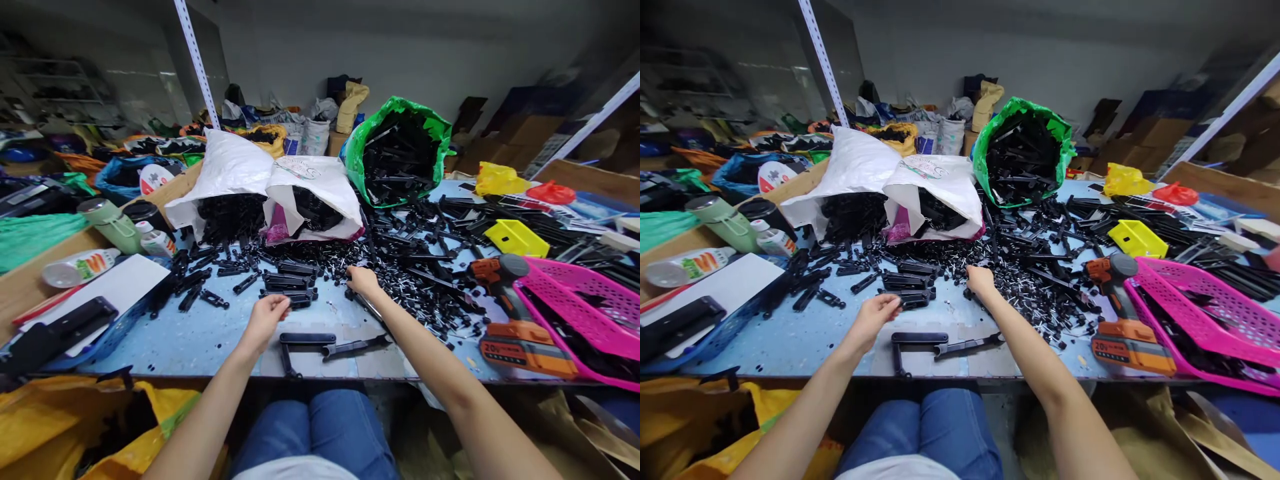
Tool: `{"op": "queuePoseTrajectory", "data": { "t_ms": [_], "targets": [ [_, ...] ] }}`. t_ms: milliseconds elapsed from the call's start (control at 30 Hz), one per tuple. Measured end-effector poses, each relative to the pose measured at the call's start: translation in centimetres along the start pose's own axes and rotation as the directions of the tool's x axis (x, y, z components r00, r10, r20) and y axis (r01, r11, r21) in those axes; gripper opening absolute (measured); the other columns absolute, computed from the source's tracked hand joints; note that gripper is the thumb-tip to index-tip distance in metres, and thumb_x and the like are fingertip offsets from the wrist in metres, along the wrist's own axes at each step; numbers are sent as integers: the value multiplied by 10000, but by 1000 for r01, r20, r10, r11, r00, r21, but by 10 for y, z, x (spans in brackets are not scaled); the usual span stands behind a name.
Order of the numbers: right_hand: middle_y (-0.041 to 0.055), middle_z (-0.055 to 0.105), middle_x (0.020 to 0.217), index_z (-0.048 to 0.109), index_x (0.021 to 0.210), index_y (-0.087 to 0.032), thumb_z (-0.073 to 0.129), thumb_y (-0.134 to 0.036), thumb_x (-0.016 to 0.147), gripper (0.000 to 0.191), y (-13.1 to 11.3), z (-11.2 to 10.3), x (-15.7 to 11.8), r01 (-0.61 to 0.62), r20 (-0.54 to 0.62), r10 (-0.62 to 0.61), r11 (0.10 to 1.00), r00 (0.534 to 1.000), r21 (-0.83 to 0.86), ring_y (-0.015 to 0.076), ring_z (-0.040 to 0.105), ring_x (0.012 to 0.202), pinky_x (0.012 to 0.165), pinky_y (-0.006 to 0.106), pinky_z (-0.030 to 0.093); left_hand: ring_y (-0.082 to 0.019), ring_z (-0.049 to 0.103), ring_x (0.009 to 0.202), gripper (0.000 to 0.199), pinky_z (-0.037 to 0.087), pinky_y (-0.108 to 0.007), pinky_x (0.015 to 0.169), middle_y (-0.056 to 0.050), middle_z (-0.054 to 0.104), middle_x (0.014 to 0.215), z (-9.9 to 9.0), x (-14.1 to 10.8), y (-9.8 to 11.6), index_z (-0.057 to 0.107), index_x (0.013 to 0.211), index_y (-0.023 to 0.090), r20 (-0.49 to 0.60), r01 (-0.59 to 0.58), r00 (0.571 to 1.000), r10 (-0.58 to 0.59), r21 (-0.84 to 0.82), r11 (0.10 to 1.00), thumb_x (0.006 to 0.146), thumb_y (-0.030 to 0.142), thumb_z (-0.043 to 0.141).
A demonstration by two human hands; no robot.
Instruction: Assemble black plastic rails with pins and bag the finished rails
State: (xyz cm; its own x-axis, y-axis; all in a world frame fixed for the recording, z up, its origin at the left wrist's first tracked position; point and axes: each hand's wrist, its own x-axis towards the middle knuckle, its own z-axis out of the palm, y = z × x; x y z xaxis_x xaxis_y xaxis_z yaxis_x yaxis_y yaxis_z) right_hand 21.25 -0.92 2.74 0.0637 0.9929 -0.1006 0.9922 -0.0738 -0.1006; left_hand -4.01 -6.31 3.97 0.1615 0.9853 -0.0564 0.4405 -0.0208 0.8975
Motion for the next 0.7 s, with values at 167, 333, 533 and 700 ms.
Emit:
{"op": "queuePoseTrajectory", "data": {
  "t_ms": [167,333,533,700],
  "targets": [
    [69,617,942,617,909,-167,550,-208,782,149,-3,-10,-30,99,-50,-95,991,994,88,160,577,857,725,235,415,-89,527,482,324,437,-215,495,-13,586,563,-23,-39,-35,588,678,112,67,351,923,-380,-553,756,566,383,726],
    [28,650,791,658,815,-171,634,-223,724,107,-20,-22,-75,254,17,-280,891,960,375,140,599,722,666,222,441,-85,515,471,326,417,-206,488,5,578,524,-13,-45,-29,596,662,120,107,384,915,-390,-533,754,518,378,735],
    [45,663,792,677,794,-161,655,-166,697,100,-43,-29,-102,344,196,-417,882,887,321,159,605,719,654,221,428,-101,504,486,359,408,-231,510,12,560,522,-15,-46,-26,586,637,138,51,324,940,-337,-442,836,493,453,680],
    [80,653,842,666,786,-149,578,-111,741,106,-59,-27,-106,481,269,-471,876,840,32,183,608,757,650,232,404,-126,516,517,361,418,-257,548,10,556,545,-10,-46,-28,580,642,152,1,261,959,-284,-392,882,521,489,628]
  ]
}}
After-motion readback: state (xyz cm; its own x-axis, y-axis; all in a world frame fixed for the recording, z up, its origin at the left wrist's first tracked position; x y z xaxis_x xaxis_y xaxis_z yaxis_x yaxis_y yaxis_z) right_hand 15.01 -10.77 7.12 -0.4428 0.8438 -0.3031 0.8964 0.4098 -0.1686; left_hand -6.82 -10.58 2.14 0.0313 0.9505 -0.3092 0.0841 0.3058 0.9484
